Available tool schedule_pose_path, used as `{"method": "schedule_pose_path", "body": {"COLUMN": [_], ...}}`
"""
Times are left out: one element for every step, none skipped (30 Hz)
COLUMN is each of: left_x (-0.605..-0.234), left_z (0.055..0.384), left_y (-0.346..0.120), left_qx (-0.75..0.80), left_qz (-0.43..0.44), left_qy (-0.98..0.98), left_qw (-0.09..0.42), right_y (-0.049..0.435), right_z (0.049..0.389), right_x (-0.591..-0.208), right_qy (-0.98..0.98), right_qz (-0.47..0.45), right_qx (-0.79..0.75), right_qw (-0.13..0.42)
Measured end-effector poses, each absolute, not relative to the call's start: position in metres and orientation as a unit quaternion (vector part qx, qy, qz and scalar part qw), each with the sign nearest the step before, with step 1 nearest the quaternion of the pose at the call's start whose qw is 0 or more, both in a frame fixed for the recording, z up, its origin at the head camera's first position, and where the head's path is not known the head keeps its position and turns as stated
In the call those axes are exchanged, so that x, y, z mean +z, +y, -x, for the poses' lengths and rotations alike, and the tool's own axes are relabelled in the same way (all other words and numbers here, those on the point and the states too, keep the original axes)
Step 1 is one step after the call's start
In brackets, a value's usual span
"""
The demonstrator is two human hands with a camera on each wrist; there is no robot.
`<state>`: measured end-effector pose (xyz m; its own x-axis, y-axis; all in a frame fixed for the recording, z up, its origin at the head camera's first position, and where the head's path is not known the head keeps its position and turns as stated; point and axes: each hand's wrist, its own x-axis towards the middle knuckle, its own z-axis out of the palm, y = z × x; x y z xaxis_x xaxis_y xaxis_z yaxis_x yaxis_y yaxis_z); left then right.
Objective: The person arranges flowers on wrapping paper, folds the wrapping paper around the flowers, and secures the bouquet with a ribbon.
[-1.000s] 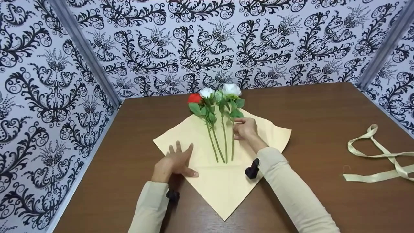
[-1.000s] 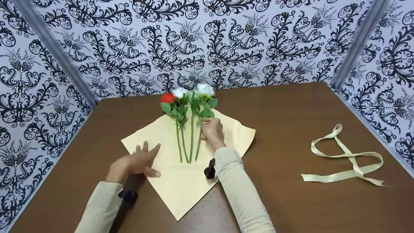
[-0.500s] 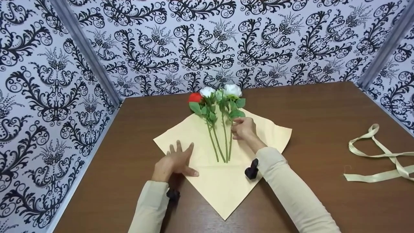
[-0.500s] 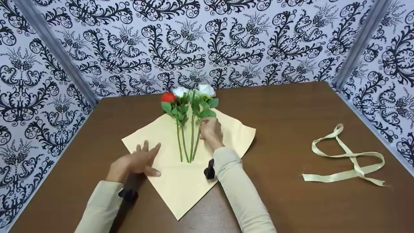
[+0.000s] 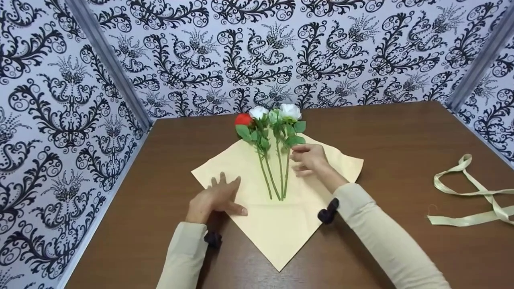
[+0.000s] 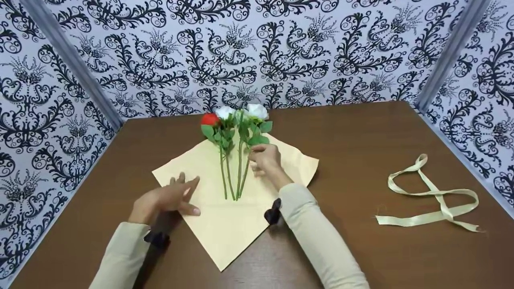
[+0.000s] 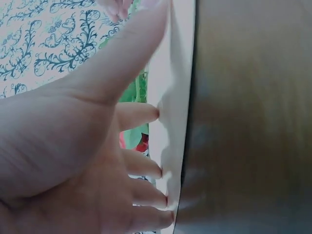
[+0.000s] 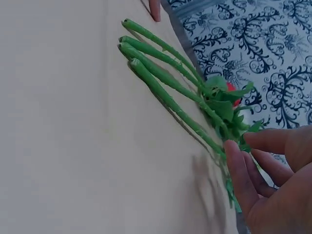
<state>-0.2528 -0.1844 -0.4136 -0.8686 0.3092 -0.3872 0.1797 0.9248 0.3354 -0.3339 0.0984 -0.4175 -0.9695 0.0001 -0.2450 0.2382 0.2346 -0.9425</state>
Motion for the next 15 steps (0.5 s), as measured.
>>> {"method": "schedule_pose_path", "body": {"left_x": [-0.412,-0.410,-0.408,-0.405,-0.403,-0.400,-0.397,-0.394,-0.392,-0.390,-0.390,-0.389,-0.390,-0.391,-0.392], "left_z": [0.253,0.253,0.252,0.250,0.247,0.244,0.240,0.235,0.229,0.224,0.219,0.214,0.209,0.206,0.203], "left_y": [-0.184,-0.184,-0.182,-0.181,-0.179,-0.176,-0.173,-0.170,-0.168,-0.166,-0.164,-0.163,-0.163,-0.162,-0.162], "left_qx": [0.149,0.149,0.152,0.154,0.154,0.153,0.153,0.155,0.157,0.157,0.157,0.157,0.156,0.155,0.153], "left_qz": [-0.131,-0.131,-0.130,-0.131,-0.134,-0.140,-0.147,-0.155,-0.165,-0.178,-0.189,-0.199,-0.209,-0.219,-0.228], "left_qy": [0.956,0.957,0.958,0.959,0.960,0.960,0.960,0.958,0.957,0.955,0.954,0.952,0.950,0.949,0.946], "left_qw": [0.216,0.211,0.206,0.200,0.194,0.188,0.184,0.183,0.179,0.175,0.172,0.171,0.170,0.169,0.170], "right_y": [0.102,0.105,0.109,0.112,0.115,0.118,0.122,0.125,0.127,0.129,0.132,0.134,0.137,0.139,0.141], "right_z": [0.332,0.330,0.327,0.324,0.321,0.317,0.313,0.309,0.304,0.299,0.294,0.289,0.284,0.278,0.274], "right_x": [-0.416,-0.415,-0.414,-0.413,-0.412,-0.411,-0.410,-0.408,-0.406,-0.404,-0.402,-0.401,-0.399,-0.399,-0.400], "right_qy": [0.781,0.783,0.787,0.793,0.798,0.802,0.807,0.812,0.818,0.824,0.829,0.834,0.838,0.840,0.841], "right_qz": [-0.068,-0.057,-0.043,-0.024,-0.001,0.026,0.056,0.090,0.126,0.163,0.199,0.231,0.258,0.284,0.307], "right_qx": [-0.613,-0.612,-0.608,-0.601,-0.594,-0.587,-0.576,-0.562,-0.545,-0.526,-0.505,-0.484,-0.465,-0.449,-0.435], "right_qw": [0.099,0.099,0.099,0.101,0.105,0.112,0.120,0.128,0.134,0.135,0.133,0.129,0.123,0.114,0.102]}}
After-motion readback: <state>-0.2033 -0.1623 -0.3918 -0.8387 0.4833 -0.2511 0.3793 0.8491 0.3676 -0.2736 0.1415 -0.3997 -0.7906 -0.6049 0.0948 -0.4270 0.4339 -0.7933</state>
